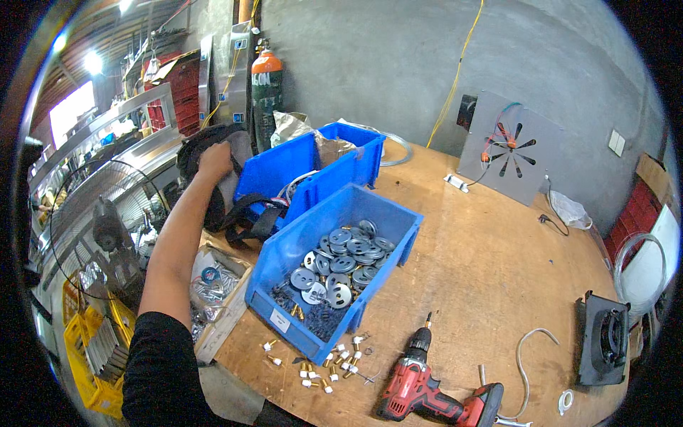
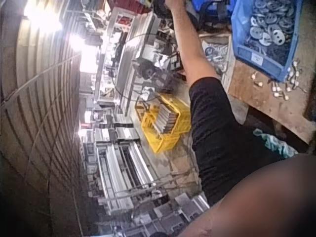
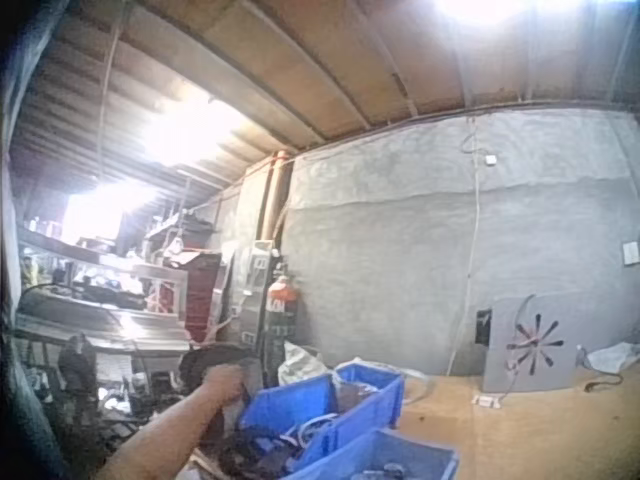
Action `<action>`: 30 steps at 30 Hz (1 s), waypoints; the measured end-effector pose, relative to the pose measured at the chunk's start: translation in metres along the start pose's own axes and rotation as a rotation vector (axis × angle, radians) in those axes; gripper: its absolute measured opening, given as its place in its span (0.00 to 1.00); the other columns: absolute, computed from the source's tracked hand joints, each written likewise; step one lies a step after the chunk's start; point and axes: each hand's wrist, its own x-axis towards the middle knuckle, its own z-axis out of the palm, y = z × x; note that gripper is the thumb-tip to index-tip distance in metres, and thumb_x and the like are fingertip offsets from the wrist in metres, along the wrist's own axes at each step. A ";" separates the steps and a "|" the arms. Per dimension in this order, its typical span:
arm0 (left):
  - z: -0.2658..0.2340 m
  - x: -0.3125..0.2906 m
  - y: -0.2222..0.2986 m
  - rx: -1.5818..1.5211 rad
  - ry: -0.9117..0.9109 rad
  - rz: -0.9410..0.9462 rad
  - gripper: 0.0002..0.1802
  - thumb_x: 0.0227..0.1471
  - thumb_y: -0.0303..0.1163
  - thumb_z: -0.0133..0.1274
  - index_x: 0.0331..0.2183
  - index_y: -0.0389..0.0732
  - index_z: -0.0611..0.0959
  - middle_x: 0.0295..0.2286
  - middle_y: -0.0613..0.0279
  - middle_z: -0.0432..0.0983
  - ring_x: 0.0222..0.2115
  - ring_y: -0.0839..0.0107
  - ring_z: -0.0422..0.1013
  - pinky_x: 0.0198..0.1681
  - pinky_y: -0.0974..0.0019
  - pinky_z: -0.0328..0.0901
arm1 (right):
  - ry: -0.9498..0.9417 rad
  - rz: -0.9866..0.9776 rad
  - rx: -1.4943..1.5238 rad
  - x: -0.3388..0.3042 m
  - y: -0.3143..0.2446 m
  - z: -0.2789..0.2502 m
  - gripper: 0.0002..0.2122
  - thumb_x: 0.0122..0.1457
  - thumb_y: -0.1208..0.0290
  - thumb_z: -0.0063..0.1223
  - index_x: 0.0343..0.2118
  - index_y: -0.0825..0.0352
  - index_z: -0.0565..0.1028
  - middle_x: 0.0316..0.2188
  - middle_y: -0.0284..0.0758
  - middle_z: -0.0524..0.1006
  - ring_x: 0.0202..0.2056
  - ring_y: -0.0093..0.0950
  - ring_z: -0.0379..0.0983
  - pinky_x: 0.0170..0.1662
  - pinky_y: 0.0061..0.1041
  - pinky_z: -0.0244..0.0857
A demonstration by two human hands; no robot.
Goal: The person assembles small electrical components on a workbench. They pick up a black plastic housing, insert white and gold connectors, and place the assembled unit into a brown paper bag. The person repeats this process with a second housing.
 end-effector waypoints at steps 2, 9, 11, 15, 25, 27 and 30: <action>0.000 -0.003 -0.001 -0.027 -0.005 0.046 0.20 0.45 0.32 0.55 0.43 0.40 0.80 0.39 0.44 0.79 0.44 0.49 0.75 0.47 0.49 0.70 | 0.018 0.000 -0.011 0.001 -0.001 0.001 0.05 0.52 0.78 0.55 0.32 0.69 0.77 0.28 0.41 0.78 0.30 0.40 0.76 0.36 0.37 0.71; -0.006 0.003 -0.005 -0.058 -0.160 0.157 0.22 0.43 0.37 0.60 0.43 0.41 0.81 0.41 0.46 0.79 0.44 0.48 0.74 0.48 0.50 0.69 | 0.010 0.031 0.011 0.007 -0.005 -0.001 0.05 0.52 0.78 0.54 0.32 0.69 0.77 0.27 0.41 0.78 0.29 0.40 0.75 0.36 0.37 0.70; -0.004 0.010 -0.005 -0.081 -0.197 0.124 0.19 0.43 0.34 0.58 0.40 0.40 0.82 0.40 0.45 0.79 0.44 0.47 0.74 0.48 0.51 0.69 | 0.013 0.033 0.019 0.008 -0.006 -0.001 0.05 0.52 0.78 0.54 0.33 0.69 0.77 0.27 0.40 0.78 0.30 0.40 0.75 0.36 0.37 0.70; 0.005 0.014 -0.009 -0.147 -0.109 0.030 0.16 0.44 0.31 0.57 0.37 0.36 0.82 0.41 0.42 0.78 0.45 0.47 0.74 0.49 0.50 0.69 | 0.001 0.055 -0.001 0.007 -0.007 -0.001 0.05 0.53 0.79 0.54 0.33 0.69 0.77 0.27 0.40 0.78 0.30 0.39 0.75 0.36 0.37 0.70; 0.024 -0.011 -0.010 0.028 0.302 0.324 0.13 0.50 0.28 0.49 0.40 0.36 0.75 0.36 0.48 0.73 0.40 0.51 0.74 0.42 0.51 0.71 | -0.002 0.046 -0.009 0.004 -0.002 0.002 0.04 0.53 0.78 0.54 0.32 0.69 0.76 0.27 0.40 0.78 0.30 0.39 0.75 0.36 0.36 0.70; 0.029 -0.011 -0.013 0.006 0.404 0.446 0.11 0.52 0.29 0.46 0.39 0.37 0.74 0.35 0.50 0.72 0.40 0.53 0.73 0.40 0.52 0.71 | -0.007 0.054 -0.015 0.004 -0.003 0.002 0.05 0.52 0.78 0.54 0.32 0.69 0.77 0.27 0.40 0.78 0.30 0.39 0.76 0.37 0.36 0.70; 0.032 -0.011 -0.018 0.034 0.406 0.523 0.08 0.54 0.29 0.44 0.37 0.39 0.73 0.35 0.51 0.72 0.40 0.54 0.73 0.38 0.53 0.71 | -0.021 0.058 -0.023 0.005 -0.004 0.002 0.05 0.52 0.79 0.54 0.32 0.69 0.77 0.27 0.40 0.78 0.30 0.39 0.75 0.37 0.36 0.70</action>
